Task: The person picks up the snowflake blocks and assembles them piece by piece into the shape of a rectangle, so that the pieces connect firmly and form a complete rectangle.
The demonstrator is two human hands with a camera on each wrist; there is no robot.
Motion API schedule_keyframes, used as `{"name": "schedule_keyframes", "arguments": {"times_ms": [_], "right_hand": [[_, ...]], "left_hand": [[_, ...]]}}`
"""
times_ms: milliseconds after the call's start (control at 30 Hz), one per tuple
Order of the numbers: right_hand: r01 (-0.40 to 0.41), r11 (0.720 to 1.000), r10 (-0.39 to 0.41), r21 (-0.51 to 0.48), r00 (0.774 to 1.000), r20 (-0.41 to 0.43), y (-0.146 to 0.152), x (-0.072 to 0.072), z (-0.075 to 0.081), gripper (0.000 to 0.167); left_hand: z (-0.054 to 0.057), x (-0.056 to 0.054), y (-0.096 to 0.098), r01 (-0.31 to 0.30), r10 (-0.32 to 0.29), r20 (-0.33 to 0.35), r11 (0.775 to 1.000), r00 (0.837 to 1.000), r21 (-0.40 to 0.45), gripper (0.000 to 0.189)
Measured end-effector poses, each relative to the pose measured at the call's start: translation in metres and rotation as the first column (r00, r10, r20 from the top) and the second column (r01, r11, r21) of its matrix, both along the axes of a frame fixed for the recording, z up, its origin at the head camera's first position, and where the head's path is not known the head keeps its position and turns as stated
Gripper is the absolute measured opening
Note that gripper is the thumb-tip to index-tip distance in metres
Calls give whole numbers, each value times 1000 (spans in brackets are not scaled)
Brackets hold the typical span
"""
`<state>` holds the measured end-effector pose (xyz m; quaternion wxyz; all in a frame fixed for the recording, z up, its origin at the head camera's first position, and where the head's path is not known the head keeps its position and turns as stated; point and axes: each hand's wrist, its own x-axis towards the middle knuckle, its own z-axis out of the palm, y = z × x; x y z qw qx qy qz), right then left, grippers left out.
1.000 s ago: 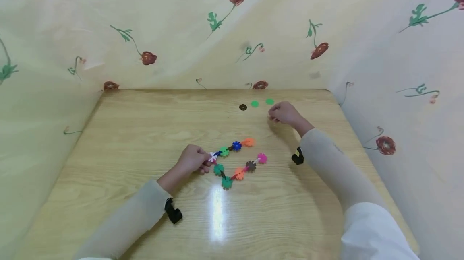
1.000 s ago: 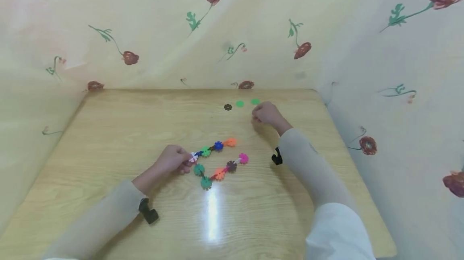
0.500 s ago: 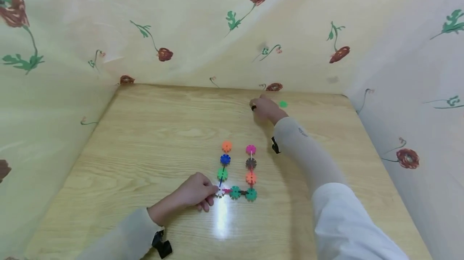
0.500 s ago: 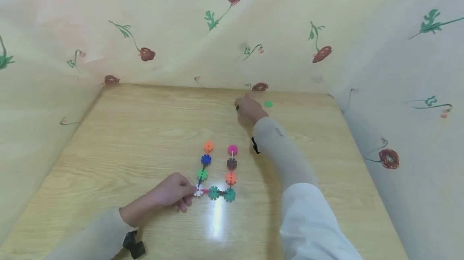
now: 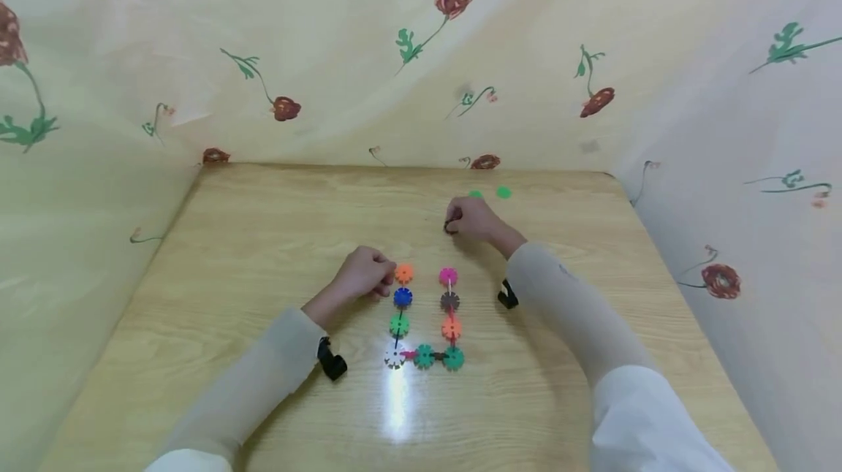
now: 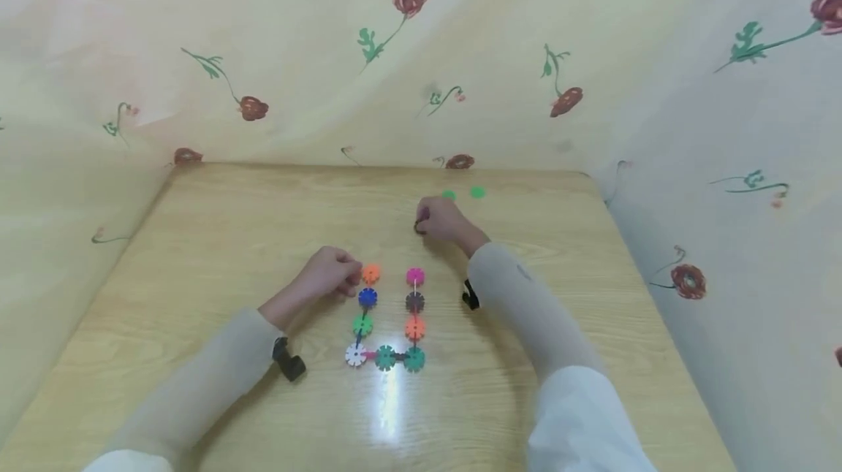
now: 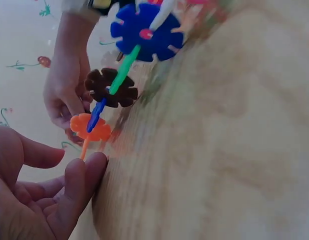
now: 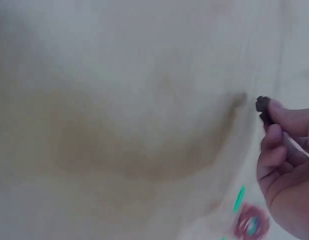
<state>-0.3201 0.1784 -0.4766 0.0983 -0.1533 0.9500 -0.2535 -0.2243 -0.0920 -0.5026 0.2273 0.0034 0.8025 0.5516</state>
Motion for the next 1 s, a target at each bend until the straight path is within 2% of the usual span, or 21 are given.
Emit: {"name": "schedule_keyframes", "arguments": {"times_ms": [67,167,233,333,467,600,800,1000], "right_hand": [[-27,996,27,-87,1000,5,-9,22,-1,11],[-74,985,78,-157,997,17,-22,51,0,16],[-107,980,111,-167,994,13,-29,66,1,15],[-156,978,155,-141,988,-19,-36,79,0,10],[-191,981,188,-40,980,-71,-40,87,-2,8],[-214,976,216,31,971,-105,-44,93,-3,6],[-231,970,240,72,959,-152,-50,96,-6,5],[-272,957,288,101,933,-215,-55,95,-11,4]], "left_hand": [[1,-6,4,17,-17,6,1000,1000,-17,21],[2,-10,7,42,-42,1,998,999,-52,16],[3,-11,8,54,-55,-8,996,998,-68,14],[4,-11,8,68,-70,-22,995,997,-76,12],[2,-11,11,78,-79,-14,995,997,-56,11],[-1,-9,12,58,-58,18,998,998,0,10],[-2,-8,11,36,-37,30,998,999,44,10],[-4,-8,10,23,-25,33,999,999,48,10]]}}
